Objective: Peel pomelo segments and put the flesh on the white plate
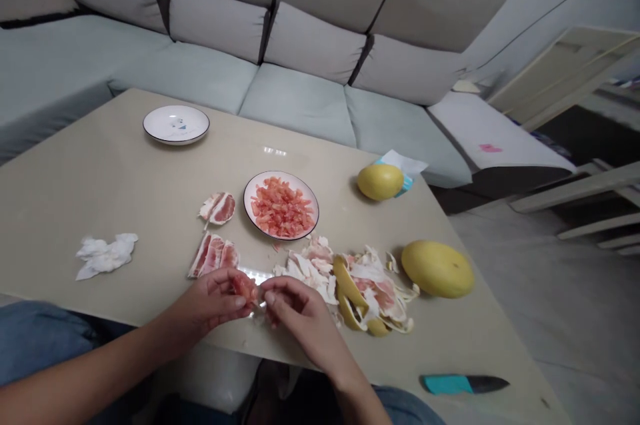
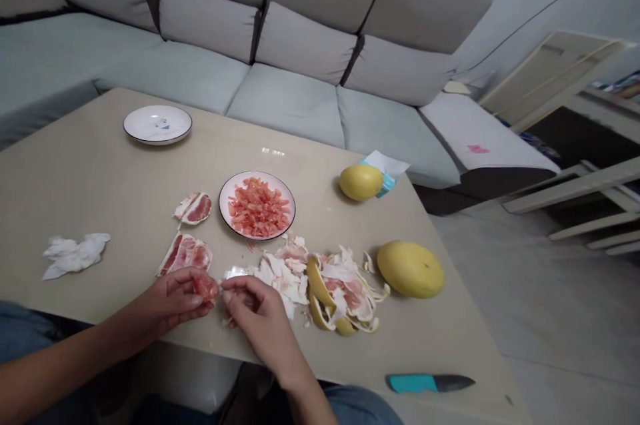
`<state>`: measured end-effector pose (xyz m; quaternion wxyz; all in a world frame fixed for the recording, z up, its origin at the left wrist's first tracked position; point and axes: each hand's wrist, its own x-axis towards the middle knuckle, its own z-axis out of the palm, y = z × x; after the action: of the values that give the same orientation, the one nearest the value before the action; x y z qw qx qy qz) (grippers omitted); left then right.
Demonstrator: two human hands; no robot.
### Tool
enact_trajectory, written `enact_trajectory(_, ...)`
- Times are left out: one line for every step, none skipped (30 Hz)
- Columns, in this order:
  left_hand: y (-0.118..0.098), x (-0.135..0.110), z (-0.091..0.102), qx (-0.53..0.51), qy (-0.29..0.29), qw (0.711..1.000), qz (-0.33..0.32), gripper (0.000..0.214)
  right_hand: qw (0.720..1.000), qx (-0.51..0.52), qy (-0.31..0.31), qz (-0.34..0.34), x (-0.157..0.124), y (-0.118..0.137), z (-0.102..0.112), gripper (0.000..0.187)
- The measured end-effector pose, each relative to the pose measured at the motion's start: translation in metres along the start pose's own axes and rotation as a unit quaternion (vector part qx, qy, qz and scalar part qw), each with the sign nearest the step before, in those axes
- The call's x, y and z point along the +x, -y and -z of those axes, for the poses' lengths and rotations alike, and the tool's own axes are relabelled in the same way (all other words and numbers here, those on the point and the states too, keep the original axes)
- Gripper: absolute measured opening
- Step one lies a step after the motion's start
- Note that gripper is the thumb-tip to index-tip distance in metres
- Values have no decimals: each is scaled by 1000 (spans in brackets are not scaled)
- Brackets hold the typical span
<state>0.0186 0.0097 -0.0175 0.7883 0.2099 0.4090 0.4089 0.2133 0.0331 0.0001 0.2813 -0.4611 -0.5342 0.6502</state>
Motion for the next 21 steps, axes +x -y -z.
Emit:
enact_trajectory(2,0,0,0,8,1000,-7,26,1000,7,8,0,-2,0,-4,26)
enact_trajectory(3,1,0,2,14,1000,-15,27,1000,6,9,3,-3,-1,-7,25)
enact_trajectory(5,1,1,7,19,1000,-24,27,1000,2,6,7,-4,0,-9,24)
enact_trajectory(7,2,2,14,22,999,-35,26,1000,-3,1,12,-4,0,-11,23)
enact_trajectory(9,3,3,23,24,998,-47,26,1000,-11,-5,19,-3,-1,-11,23)
enact_trajectory(11,5,4,33,27,997,-57,25,999,-23,-15,27,-3,-1,-12,22)
enact_trajectory(13,6,5,41,32,996,-68,24,998,-40,-24,35,-3,-2,-12,21)
enact_trajectory(14,6,7,46,39,995,-76,24,997,-59,-33,44,-2,-4,-12,19)
enact_trajectory(15,7,8,49,48,994,-81,25,994,-80,-42,54,-3,-5,-13,17)
enact_trajectory(16,7,8,49,58,994,-83,27,991,-100,-50,66,-3,-7,-13,15)
enact_trajectory(17,8,9,50,67,993,-82,29,988,-117,-57,80,-3,-9,-14,14)
enact_trajectory(17,8,9,51,71,993,-79,31,985,-129,-62,95,-3,-10,-15,13)
enact_trajectory(17,7,9,54,71,993,-75,33,983,-136,-64,109,-4,-11,-15,13)
enact_trajectory(16,7,8,59,66,994,-70,33,980,-141,-64,122,-4,-11,-16,15)
enact_trajectory(15,6,8,64,58,994,-66,32,979,-143,-64,134,-4,-11,-17,16)
enact_trajectory(15,6,7,68,50,994,-62,30,977,-143,-64,143,-4,-11,-18,18)
enact_trajectory(14,5,6,72,43,995,-57,29,976,-143,-67,148,-4,-11,-18,19)
enact_trajectory(13,5,5,75,39,995,-51,27,976,-141,-70,147,-4,-11,-19,19)
enact_trajectory(12,4,5,80,34,995,-49,27,978,-138,-74,141,-4,-11,-19,19)
enact_trajectory(11,3,4,85,29,995,-49,26,979,-135,-79,130,-4,-11,-19,18)
enact_trajectory(10,3,4,90,25,994,-51,25,981,-130,-81,117,-4,-11,-20,18)
